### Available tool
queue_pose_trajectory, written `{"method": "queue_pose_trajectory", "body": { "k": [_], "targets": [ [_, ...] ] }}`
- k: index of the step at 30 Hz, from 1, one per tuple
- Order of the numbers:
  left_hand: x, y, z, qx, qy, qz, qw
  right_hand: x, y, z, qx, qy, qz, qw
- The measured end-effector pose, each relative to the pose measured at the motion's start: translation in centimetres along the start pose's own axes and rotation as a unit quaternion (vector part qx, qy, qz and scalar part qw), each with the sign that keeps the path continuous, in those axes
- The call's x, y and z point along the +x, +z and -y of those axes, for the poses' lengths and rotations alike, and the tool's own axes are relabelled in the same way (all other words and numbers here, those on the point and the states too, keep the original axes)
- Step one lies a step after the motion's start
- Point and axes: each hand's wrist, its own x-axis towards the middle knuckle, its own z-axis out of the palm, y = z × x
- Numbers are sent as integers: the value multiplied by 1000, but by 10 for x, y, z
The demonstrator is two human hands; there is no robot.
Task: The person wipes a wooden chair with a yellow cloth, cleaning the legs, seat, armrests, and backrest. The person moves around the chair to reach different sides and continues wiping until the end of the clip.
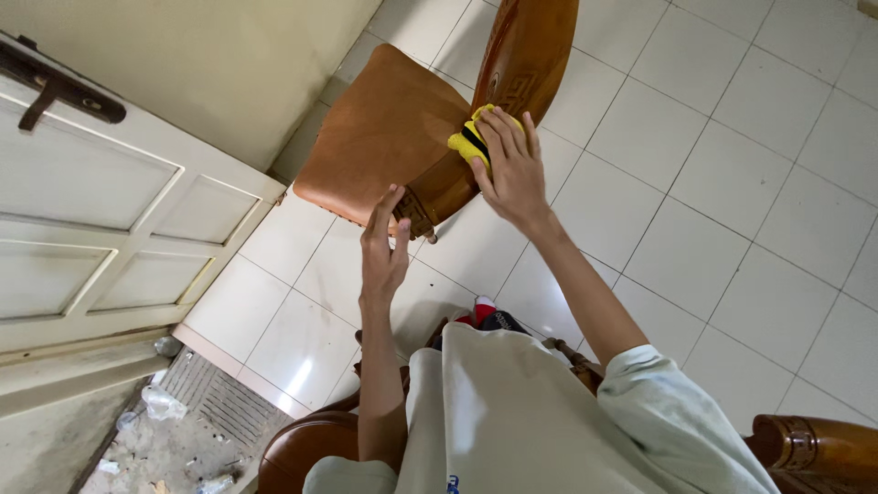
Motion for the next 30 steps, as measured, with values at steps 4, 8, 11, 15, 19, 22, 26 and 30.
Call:
{"method": "queue_pose_trajectory", "body": {
  "k": [4, 8, 11, 15, 19, 22, 26, 30],
  "targets": [
    [5, 0, 1, 9, -14, -5, 1000, -1, 2, 14, 3, 7, -20, 1000],
    [1, 9, 1, -11, 2, -34, 999, -6, 8, 0, -5, -6, -3, 1000],
    [-1, 18, -1, -2, 5, -57, 998, 7, 15, -30, -25, -19, 23, 999],
    [0, 24, -5, 4, 14, -73, 997, 30, 13, -61, -16, 8, 24, 1000],
    [-2, 25, -5, 21, 16, -82, 996, 30, 25, -44, -78, -4, 42, 996],
    [-2, 30, -6, 32, 9, -98, 995, 0, 29, -3, -13, -51, 21, 998],
    [-1, 30, -10, 57, 11, -93, 994, -22, 28, 26, 6, -92, 21, 995],
    [1, 29, -14, 74, 5, -90, 993, -10, 26, -5, -20, -112, 32, 993]
  ]
}}
